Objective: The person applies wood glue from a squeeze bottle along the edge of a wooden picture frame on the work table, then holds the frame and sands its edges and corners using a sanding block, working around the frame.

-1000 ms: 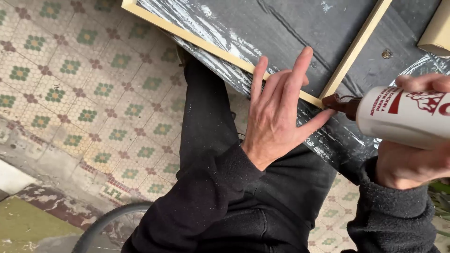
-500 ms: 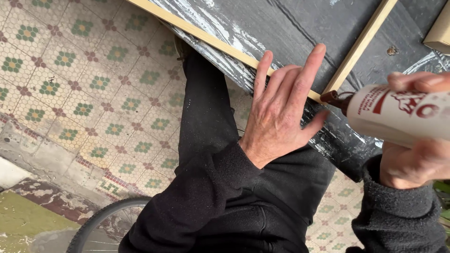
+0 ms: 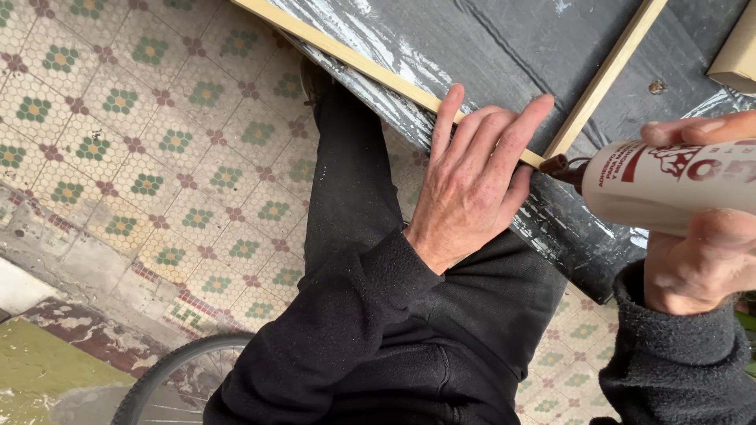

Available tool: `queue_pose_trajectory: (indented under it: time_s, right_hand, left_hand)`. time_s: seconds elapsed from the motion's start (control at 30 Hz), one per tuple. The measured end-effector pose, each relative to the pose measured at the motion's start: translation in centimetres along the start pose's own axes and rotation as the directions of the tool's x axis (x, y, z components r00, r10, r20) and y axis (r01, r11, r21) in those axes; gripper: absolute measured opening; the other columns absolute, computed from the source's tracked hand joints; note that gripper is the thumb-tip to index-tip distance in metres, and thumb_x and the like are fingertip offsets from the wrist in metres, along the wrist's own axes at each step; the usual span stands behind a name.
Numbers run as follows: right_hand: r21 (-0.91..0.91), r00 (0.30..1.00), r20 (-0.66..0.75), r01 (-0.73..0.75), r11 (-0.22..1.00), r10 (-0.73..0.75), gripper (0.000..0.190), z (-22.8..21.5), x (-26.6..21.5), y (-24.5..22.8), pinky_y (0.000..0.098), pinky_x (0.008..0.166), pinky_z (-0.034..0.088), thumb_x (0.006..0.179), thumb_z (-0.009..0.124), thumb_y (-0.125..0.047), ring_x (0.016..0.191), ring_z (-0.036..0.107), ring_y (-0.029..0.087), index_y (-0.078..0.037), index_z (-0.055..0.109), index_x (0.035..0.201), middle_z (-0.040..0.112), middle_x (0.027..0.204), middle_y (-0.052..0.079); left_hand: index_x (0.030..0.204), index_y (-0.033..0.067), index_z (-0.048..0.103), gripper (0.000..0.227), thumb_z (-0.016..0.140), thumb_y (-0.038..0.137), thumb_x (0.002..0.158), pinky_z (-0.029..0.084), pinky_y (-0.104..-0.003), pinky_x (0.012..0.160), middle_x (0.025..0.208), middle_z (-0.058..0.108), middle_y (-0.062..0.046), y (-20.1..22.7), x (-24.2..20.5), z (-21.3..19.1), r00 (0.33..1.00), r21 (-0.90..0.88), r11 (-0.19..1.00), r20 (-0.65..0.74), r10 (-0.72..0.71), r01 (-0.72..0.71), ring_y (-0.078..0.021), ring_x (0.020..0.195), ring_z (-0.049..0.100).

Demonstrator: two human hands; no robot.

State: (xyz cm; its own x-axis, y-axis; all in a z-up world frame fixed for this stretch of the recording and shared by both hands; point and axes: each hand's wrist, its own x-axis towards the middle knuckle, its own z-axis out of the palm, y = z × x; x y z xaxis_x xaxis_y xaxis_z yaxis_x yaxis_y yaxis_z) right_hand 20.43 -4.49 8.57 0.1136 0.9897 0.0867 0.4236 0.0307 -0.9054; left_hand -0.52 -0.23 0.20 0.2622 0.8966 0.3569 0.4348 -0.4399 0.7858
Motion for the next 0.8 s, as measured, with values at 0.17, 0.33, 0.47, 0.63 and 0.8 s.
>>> queue_pose_trajectory:
  time_s: [0.17,0.33,0.47,0.63,0.8]
  right_hand:
    - [0.008,0.988,-0.029,0.15,0.989,-0.15,0.071,0.6,-0.4,-2.5,0.0378,0.102,0.056,0.112,0.051,-0.066,0.111,0.063,0.02,0.003,0.054,0.128,0.061,0.12,0.007]
    - [-0.05,0.965,-0.261,0.016,0.999,-0.029,0.075,-1.6,-5.0,-0.5,0.0345,0.101,0.056,0.109,0.044,-0.073,0.112,0.065,0.018,-0.001,0.059,0.126,0.061,0.124,0.004]
    - [-0.328,0.926,-0.377,-0.14,0.934,0.007,0.078,-3.2,-7.9,2.4,0.0396,0.102,0.057,0.104,0.043,-0.072,0.111,0.067,0.025,0.001,0.054,0.13,0.065,0.125,0.01]
    - [0.265,0.938,-0.341,0.032,0.964,0.062,0.083,-5.3,-9.2,4.5,0.0367,0.109,0.05,0.102,0.046,-0.08,0.108,0.059,0.019,-0.003,0.051,0.132,0.059,0.119,0.006]
    - [0.379,0.917,-0.381,0.04,0.924,0.116,0.079,-8.6,-11.6,7.4,0.0367,0.106,0.051,0.101,0.052,-0.076,0.11,0.06,0.018,-0.005,0.05,0.133,0.059,0.12,0.005]
  left_hand:
    - [0.157,0.0123,0.04,0.073,0.079,0.011,0.096,0.017,-0.059,0.135,0.131,0.055,-0.006,0.4,-1.1,-0.1,0.998,0.049,0.997,-0.006,0.064,-0.064,-0.0221,0.134,0.053]
    - [0.153,0.0063,0.049,0.065,0.081,0.024,0.099,0.024,-0.06,0.131,0.143,0.053,-0.012,2.0,-2.5,-1.4,0.993,0.08,0.992,0.067,0.095,-0.1,-0.0285,0.145,0.046]
    - [0.15,0.0064,0.053,0.075,0.077,0.049,0.094,0.022,-0.07,0.128,0.146,0.048,-0.015,2.6,-2.3,-1.0,0.986,0.186,0.975,0.136,0.094,-0.118,-0.0343,0.149,0.039]
    - [0.145,0.0108,0.058,0.083,0.074,0.067,0.085,0.016,-0.078,0.123,0.146,0.042,-0.016,3.2,-1.7,-1.5,0.979,0.275,0.951,0.177,0.096,-0.143,-0.0375,0.148,0.033]
    - [0.131,0.016,0.059,0.07,0.078,0.058,0.078,0.016,-0.072,0.123,0.139,0.049,-0.015,5.2,-0.9,-3.2,0.99,0.119,0.986,0.084,0.109,-0.118,-0.0357,0.141,0.043]
